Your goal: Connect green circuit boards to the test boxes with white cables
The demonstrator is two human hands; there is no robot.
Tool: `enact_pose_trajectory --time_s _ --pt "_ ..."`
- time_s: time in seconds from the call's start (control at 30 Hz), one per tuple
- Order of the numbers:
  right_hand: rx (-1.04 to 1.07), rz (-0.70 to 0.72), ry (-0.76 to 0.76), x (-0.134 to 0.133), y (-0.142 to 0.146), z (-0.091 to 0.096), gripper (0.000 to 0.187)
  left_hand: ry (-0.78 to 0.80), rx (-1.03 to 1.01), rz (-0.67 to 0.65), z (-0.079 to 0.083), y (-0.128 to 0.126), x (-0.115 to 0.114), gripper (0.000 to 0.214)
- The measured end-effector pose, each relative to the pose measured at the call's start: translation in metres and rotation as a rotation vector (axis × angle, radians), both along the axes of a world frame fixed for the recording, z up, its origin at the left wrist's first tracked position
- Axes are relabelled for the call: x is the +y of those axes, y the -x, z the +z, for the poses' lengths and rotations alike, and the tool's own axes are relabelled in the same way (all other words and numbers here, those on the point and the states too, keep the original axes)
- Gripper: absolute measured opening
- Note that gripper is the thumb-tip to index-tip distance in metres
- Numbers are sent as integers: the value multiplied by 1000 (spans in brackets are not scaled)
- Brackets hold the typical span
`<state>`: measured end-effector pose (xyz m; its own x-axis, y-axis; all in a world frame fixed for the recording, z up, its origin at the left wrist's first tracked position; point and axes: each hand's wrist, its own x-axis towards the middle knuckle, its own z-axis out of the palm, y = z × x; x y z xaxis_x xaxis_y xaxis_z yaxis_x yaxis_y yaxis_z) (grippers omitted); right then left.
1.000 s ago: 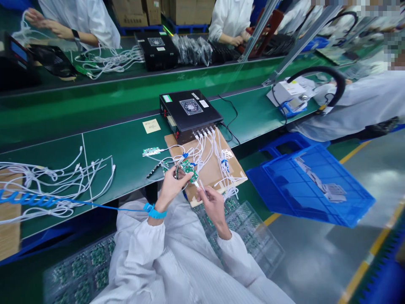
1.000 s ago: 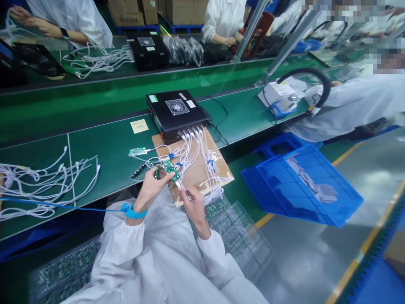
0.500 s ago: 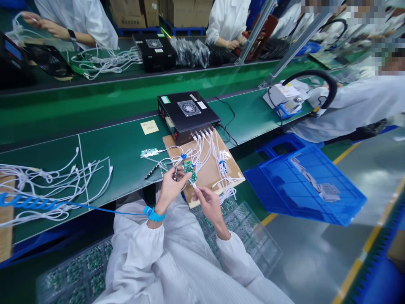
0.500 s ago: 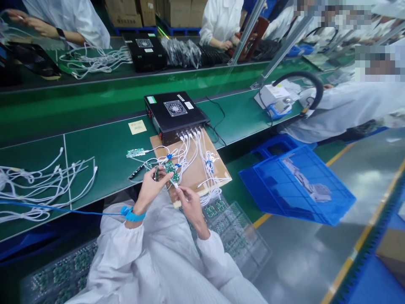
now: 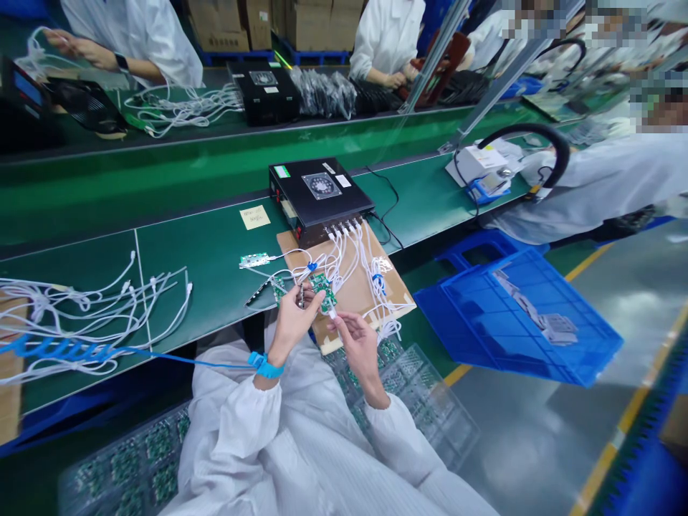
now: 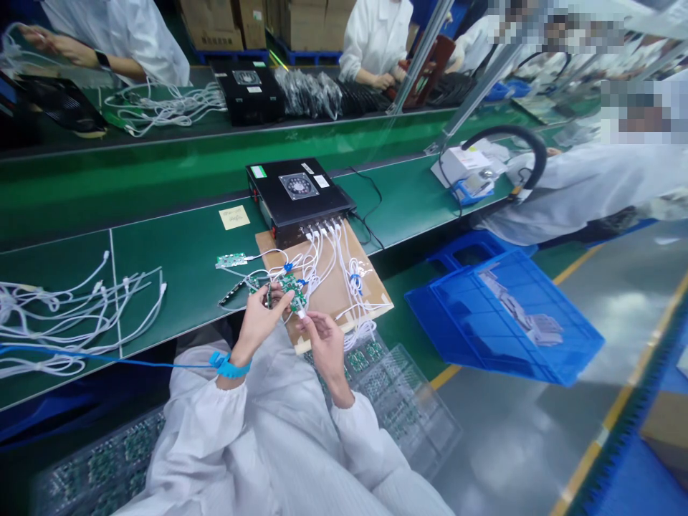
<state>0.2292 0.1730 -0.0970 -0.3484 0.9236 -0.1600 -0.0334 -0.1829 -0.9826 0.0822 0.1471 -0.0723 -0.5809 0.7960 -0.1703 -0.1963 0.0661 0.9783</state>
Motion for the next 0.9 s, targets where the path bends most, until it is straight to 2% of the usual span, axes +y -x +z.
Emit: enact_pose_trajectory --time_s 0.23,0.47,0.63,0.77,0.9 --pt "-12 -100 -11 0 2 -5 40 19 5 -18 6 -6 2 41" --pt "-12 -16 -15 6 -4 -1 37 17 13 -48 5 -4 3 38" --pt "-75 -82 -117 12 -12 4 36 -41 10 -93 3 -5 4 38" --pt "-96 -119 -194 17 -14 10 34 -110 -151 -155 8 -7 4 41" --pt "-65 -79 -221 19 -10 20 28 -125 -388 -232 9 -9 3 51"
